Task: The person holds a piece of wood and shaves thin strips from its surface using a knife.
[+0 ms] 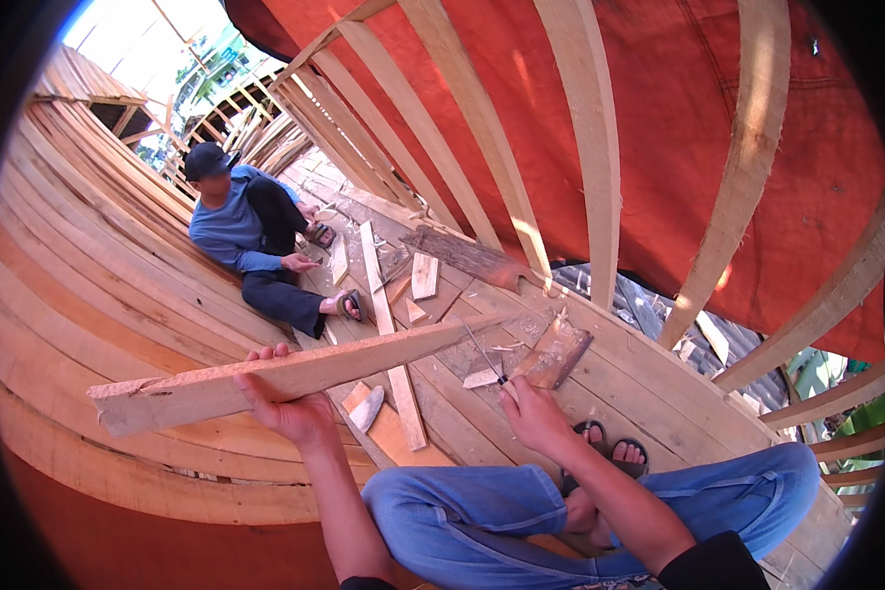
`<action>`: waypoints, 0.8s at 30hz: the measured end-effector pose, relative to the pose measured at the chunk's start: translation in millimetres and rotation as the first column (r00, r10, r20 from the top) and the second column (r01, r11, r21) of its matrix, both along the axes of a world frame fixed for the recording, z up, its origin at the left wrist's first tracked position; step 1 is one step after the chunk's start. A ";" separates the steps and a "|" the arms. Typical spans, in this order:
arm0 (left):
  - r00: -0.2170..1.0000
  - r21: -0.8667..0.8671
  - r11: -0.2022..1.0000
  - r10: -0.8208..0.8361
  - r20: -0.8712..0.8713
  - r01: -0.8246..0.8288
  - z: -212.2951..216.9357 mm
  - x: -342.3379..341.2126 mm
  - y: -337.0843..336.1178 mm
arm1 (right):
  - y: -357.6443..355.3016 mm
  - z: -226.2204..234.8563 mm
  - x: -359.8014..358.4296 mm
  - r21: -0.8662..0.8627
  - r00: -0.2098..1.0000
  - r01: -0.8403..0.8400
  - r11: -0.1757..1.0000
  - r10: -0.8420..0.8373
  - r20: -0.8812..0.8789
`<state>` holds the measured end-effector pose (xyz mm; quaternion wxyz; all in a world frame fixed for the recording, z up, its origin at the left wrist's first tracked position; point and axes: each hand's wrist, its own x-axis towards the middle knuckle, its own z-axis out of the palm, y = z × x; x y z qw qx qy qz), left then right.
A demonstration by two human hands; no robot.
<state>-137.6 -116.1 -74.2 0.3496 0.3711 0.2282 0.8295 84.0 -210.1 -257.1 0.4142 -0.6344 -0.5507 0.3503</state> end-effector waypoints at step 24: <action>0.985 0.020 0.998 -0.055 -0.162 0.059 -9.8 23.1 -17.0 | 9.1 7.6 3.8 0.071 0.989 0.131 0.989 -0.125 -0.083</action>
